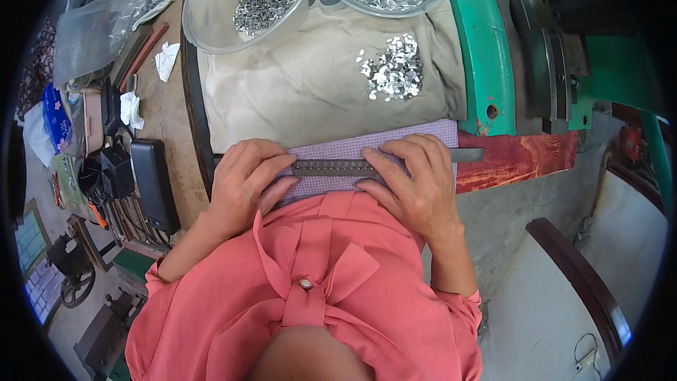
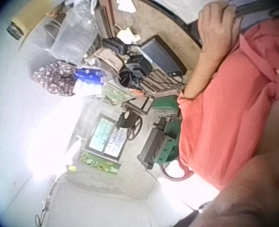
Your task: The person operates a green manual press machine to process small metal pieces, then manually assembles them into a long, segmented metal strip. They pick individual pieces from a pile and carefully insert them into the strip's slots, working methodically to fill the length of the component.
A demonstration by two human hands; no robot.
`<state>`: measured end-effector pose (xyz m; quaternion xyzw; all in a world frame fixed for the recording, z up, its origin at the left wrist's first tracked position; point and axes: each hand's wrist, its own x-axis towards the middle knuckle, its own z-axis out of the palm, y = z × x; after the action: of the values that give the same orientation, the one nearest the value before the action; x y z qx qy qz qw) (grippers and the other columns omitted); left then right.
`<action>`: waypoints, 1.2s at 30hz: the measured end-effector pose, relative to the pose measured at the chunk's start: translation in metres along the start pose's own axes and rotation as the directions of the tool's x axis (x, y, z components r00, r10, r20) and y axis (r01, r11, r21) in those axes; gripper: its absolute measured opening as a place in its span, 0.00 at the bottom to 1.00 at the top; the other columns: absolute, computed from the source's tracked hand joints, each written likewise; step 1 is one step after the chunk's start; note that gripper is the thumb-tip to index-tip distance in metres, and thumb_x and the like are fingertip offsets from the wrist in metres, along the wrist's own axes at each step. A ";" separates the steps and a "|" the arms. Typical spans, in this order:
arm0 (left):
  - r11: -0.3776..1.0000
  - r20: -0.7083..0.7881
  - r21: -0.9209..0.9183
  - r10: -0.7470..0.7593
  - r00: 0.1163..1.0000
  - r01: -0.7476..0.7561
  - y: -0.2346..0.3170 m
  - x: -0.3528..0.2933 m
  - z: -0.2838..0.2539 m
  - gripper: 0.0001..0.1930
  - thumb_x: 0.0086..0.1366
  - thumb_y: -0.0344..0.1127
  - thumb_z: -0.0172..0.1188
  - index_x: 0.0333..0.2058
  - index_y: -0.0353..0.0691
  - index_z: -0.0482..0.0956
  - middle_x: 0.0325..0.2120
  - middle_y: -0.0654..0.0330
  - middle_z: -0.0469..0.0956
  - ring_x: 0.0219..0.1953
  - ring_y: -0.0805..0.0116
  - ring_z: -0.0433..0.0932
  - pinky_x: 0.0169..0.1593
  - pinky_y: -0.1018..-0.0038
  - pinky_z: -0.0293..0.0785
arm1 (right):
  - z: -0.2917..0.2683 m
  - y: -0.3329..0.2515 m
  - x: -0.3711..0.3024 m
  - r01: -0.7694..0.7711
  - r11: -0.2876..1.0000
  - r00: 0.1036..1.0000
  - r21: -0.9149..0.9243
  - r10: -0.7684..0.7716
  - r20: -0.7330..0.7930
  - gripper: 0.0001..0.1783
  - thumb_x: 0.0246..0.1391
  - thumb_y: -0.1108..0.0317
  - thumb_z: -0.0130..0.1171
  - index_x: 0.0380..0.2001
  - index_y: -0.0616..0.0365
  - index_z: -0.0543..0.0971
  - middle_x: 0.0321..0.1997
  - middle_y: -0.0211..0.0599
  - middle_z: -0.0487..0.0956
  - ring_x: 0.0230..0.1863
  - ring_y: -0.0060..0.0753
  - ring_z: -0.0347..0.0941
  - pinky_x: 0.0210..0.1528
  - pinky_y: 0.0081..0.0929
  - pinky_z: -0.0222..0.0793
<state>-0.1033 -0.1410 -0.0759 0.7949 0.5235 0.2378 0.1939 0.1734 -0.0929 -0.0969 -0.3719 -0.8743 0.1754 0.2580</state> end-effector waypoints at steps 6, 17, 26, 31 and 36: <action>0.999 0.001 0.020 0.040 0.999 -0.040 -0.001 0.001 0.000 0.17 0.48 0.30 0.72 0.38 0.40 0.82 0.38 0.60 0.79 0.41 0.59 0.79 0.43 0.66 0.73 | 0.000 0.001 0.000 -0.003 1.000 1.000 0.013 0.003 0.009 0.23 0.38 0.63 0.76 0.41 0.53 0.84 0.43 0.33 0.77 0.47 0.43 0.72 0.50 0.45 0.70; 0.985 -0.084 0.135 0.123 0.989 -0.111 -0.019 0.022 -0.002 0.16 0.48 0.31 0.71 0.37 0.40 0.81 0.38 0.62 0.79 0.43 0.62 0.79 0.44 0.67 0.73 | 0.003 0.011 0.028 0.028 0.997 0.996 -0.073 -0.034 -0.078 0.21 0.39 0.65 0.75 0.40 0.53 0.84 0.42 0.30 0.78 0.47 0.41 0.72 0.51 0.43 0.68; 0.998 -0.074 0.057 0.035 0.997 -0.031 -0.018 0.019 0.001 0.18 0.47 0.30 0.73 0.38 0.40 0.81 0.38 0.61 0.79 0.40 0.58 0.78 0.43 0.65 0.72 | 0.009 0.012 0.028 -0.011 0.999 0.994 -0.032 0.007 -0.109 0.20 0.37 0.66 0.76 0.38 0.53 0.85 0.40 0.29 0.78 0.46 0.41 0.73 0.50 0.41 0.67; 1.000 -0.086 0.000 -0.016 0.996 0.016 -0.020 0.018 0.002 0.18 0.46 0.30 0.73 0.38 0.40 0.82 0.38 0.60 0.79 0.41 0.57 0.78 0.43 0.65 0.72 | 0.010 0.012 0.025 0.018 0.999 0.988 -0.029 -0.022 -0.153 0.20 0.35 0.66 0.77 0.37 0.51 0.86 0.39 0.28 0.78 0.45 0.39 0.73 0.49 0.41 0.68; 0.999 -0.071 -0.032 -0.046 0.996 0.044 -0.020 0.018 0.002 0.17 0.46 0.31 0.74 0.37 0.40 0.82 0.38 0.59 0.80 0.41 0.56 0.77 0.44 0.64 0.72 | 0.009 0.013 0.025 0.013 1.000 0.988 -0.023 -0.016 -0.153 0.19 0.35 0.66 0.77 0.36 0.51 0.86 0.39 0.28 0.78 0.45 0.39 0.73 0.49 0.41 0.68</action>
<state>-0.1106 -0.1168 -0.0857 0.7707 0.5443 0.2697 0.1925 0.1603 -0.0666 -0.1029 -0.3808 -0.8564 0.1347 0.3215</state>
